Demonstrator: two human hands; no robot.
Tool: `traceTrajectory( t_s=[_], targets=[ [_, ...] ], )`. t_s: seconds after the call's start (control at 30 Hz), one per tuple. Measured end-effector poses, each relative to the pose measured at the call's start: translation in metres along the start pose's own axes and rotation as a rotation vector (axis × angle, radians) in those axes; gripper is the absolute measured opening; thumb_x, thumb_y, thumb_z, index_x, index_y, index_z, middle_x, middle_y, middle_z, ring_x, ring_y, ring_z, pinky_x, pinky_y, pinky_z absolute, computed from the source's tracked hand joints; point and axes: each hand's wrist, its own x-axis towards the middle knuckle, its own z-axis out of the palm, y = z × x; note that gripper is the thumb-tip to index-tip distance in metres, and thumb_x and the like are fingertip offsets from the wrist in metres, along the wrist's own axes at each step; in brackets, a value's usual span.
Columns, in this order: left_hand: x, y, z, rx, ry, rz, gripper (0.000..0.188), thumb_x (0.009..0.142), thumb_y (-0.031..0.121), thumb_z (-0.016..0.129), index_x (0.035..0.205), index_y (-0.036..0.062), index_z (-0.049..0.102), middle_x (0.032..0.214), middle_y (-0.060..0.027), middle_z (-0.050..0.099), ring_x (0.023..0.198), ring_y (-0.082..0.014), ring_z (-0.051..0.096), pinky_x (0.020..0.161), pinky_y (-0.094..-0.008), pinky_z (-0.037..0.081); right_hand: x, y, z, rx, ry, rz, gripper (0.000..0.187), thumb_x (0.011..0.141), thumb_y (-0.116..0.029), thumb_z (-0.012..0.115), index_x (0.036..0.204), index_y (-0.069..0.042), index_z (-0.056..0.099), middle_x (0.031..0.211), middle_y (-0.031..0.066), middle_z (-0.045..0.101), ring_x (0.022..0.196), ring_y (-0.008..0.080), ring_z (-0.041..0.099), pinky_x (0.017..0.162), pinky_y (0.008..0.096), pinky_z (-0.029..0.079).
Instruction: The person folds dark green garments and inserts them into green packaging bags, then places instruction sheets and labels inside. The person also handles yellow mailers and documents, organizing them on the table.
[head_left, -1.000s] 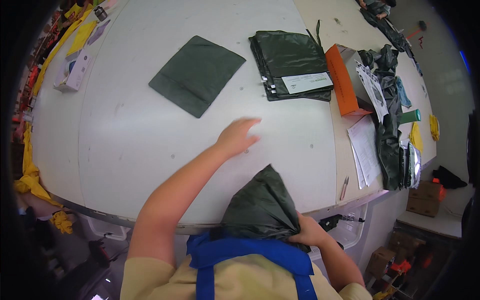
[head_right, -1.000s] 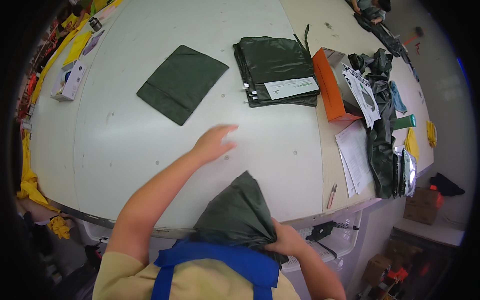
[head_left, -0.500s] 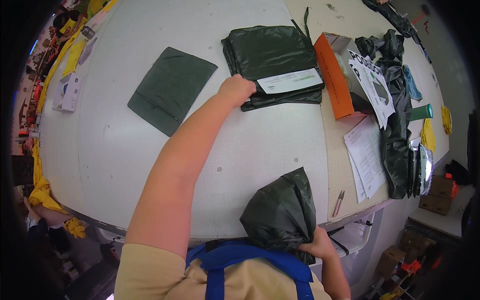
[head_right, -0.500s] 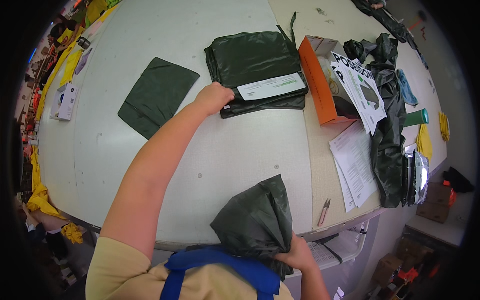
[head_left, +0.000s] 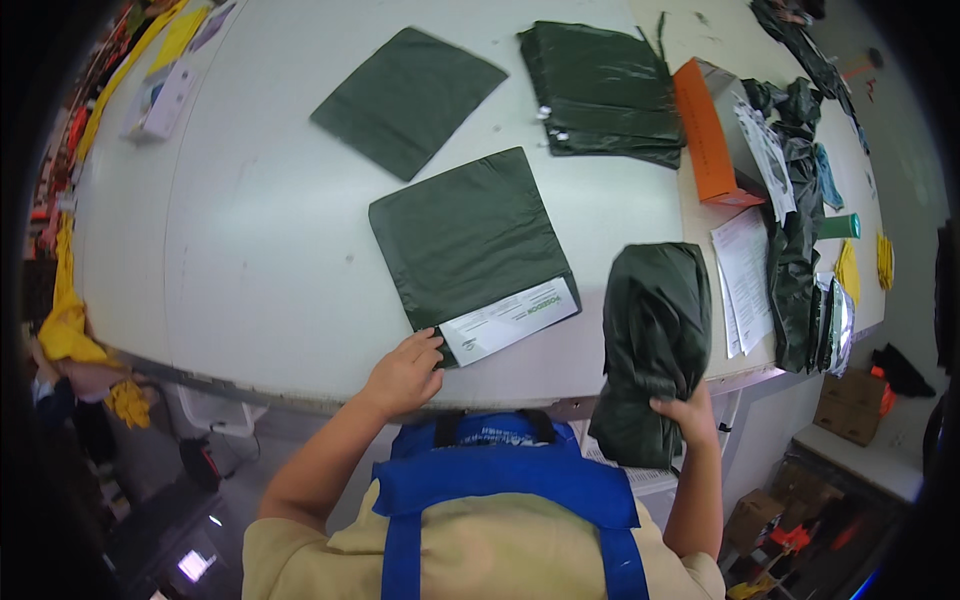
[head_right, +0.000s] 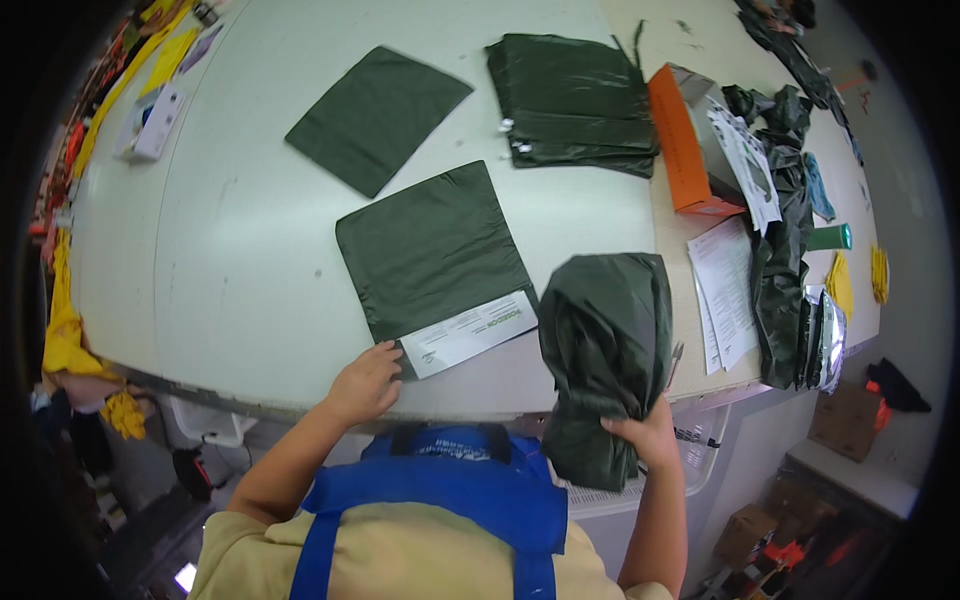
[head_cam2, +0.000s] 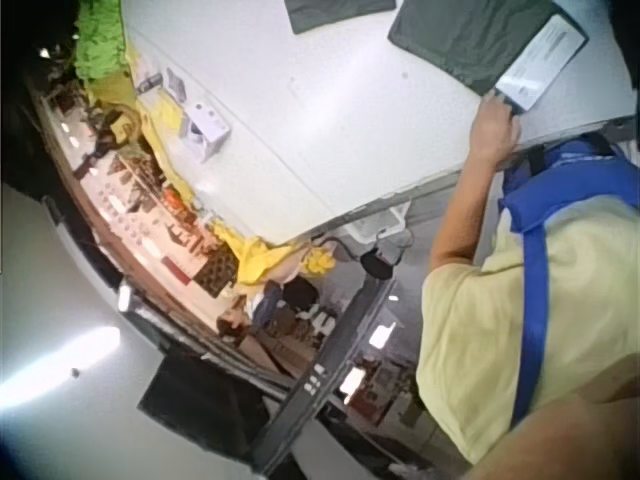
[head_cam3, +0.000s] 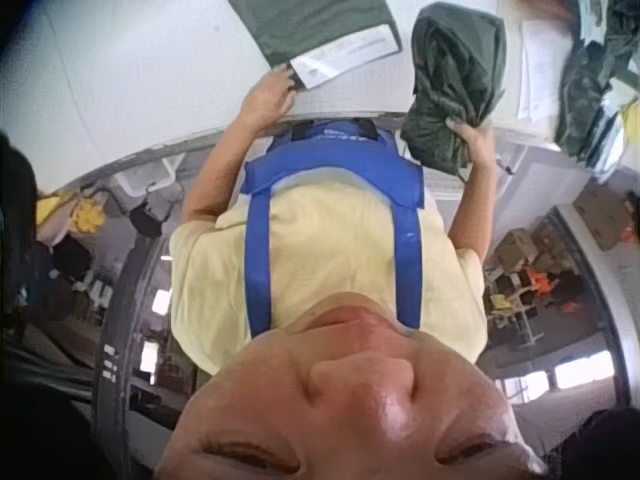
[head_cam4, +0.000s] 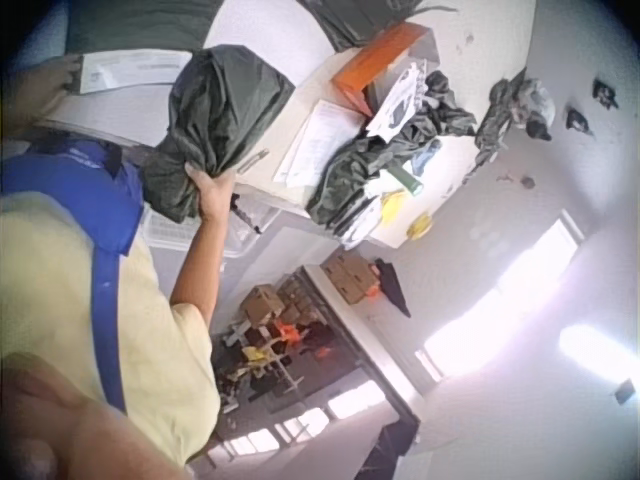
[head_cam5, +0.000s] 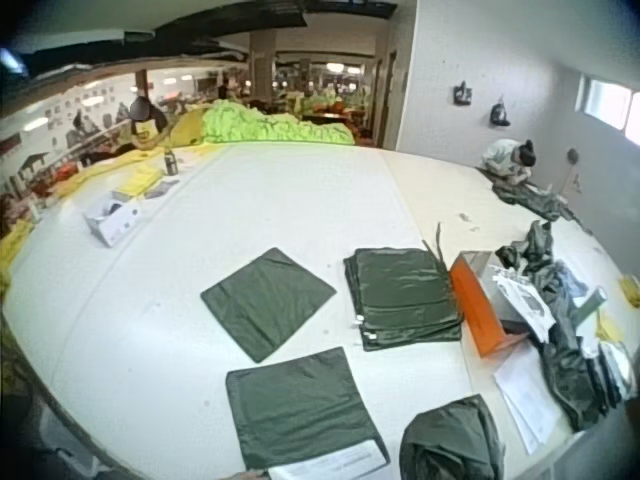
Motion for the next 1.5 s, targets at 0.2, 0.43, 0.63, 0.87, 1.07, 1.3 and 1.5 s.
traceTrajectory(
  t_s=[0.2, 0.43, 0.63, 0.87, 1.07, 1.3, 1.5],
  targets=[
    [-0.026, 0.015, 0.022, 0.149, 0.222, -0.359, 0.066, 0.065, 0.023, 0.079, 0.122, 0.0085, 0.049, 0.127, -0.0153, 0.046, 0.115, -0.0373, 0.044, 0.096, -0.0475, 0.035, 0.049, 0.048, 0.054, -0.149, -0.103, 0.024, 0.061, 0.066, -0.007, 0.074, 0.120, 0.008, 0.049, 0.113, 0.0151, 0.061, 0.102, 0.0230, 0.058, 0.093, 0.0326, 0.043],
    [-0.025, 0.007, 0.041, 0.042, 0.308, -0.891, 0.104, 0.066, 0.014, 0.081, 0.147, 0.0214, 0.016, 0.141, -0.0249, 0.023, 0.121, -0.0447, 0.040, 0.097, -0.0491, 0.038, 0.054, 0.068, 0.064, -0.266, -0.074, -0.033, 0.064, 0.067, -0.010, 0.074, 0.122, 0.007, 0.047, 0.113, 0.0160, 0.061, 0.102, 0.0236, 0.059, 0.092, 0.0321, 0.044],
    [-0.015, -0.003, 0.039, -0.206, 0.277, -0.962, 0.078, 0.075, 0.018, 0.074, 0.140, 0.0146, 0.030, 0.090, -0.0212, 0.062, 0.079, -0.0367, 0.063, 0.067, -0.0428, 0.049, 0.052, 0.068, 0.065, -0.260, -0.066, -0.049, 0.063, 0.066, -0.012, 0.075, 0.120, 0.007, 0.048, 0.111, 0.0161, 0.063, 0.102, 0.0231, 0.059, 0.091, 0.0316, 0.044],
    [-0.011, -0.001, 0.020, 0.026, 0.169, -0.939, 0.061, 0.075, 0.025, 0.073, 0.129, 0.0131, 0.047, 0.092, -0.0161, 0.062, 0.088, -0.0327, 0.061, 0.073, -0.0429, 0.046, 0.053, 0.070, 0.064, -0.273, -0.060, -0.067, 0.061, 0.066, -0.013, 0.075, 0.119, 0.007, 0.050, 0.110, 0.0160, 0.063, 0.101, 0.0236, 0.059, 0.091, 0.0312, 0.044],
    [0.007, -0.017, 0.016, 0.339, 0.325, -0.293, 0.053, 0.070, 0.021, 0.074, 0.121, 0.0167, 0.056, 0.111, -0.0100, 0.055, 0.104, -0.0278, 0.052, 0.086, -0.0412, 0.042, 0.051, 0.068, 0.064, -0.315, -0.059, -0.070, 0.061, 0.067, -0.013, 0.075, 0.119, 0.006, 0.050, 0.109, 0.0170, 0.064, 0.100, 0.0251, 0.060, 0.090, 0.0321, 0.044],
    [0.026, -0.070, 0.010, 0.338, -0.013, 0.148, 0.024, 0.074, 0.006, 0.056, 0.096, 0.0101, 0.064, 0.101, -0.0076, 0.055, 0.092, -0.0254, 0.053, 0.076, -0.0360, 0.047, 0.024, 0.010, 0.072, -0.773, -0.242, -0.162, 0.068, 0.063, -0.017, 0.077, 0.121, 0.003, 0.048, 0.100, 0.0229, 0.065, 0.097, 0.0356, 0.063, 0.087, 0.0373, 0.047],
    [0.044, -0.035, -0.030, 0.317, 0.189, 0.054, 0.040, 0.075, 0.003, 0.056, 0.115, 0.0073, 0.055, 0.116, -0.0075, 0.049, 0.094, -0.0266, 0.053, 0.077, -0.0359, 0.050, 0.035, -0.037, 0.116, -1.184, -0.879, -0.236, 0.077, 0.063, -0.032, 0.074, 0.131, -0.009, 0.043, 0.088, 0.0250, 0.064, 0.088, 0.0416, 0.061, 0.079, 0.0451, 0.047]
  ],
)
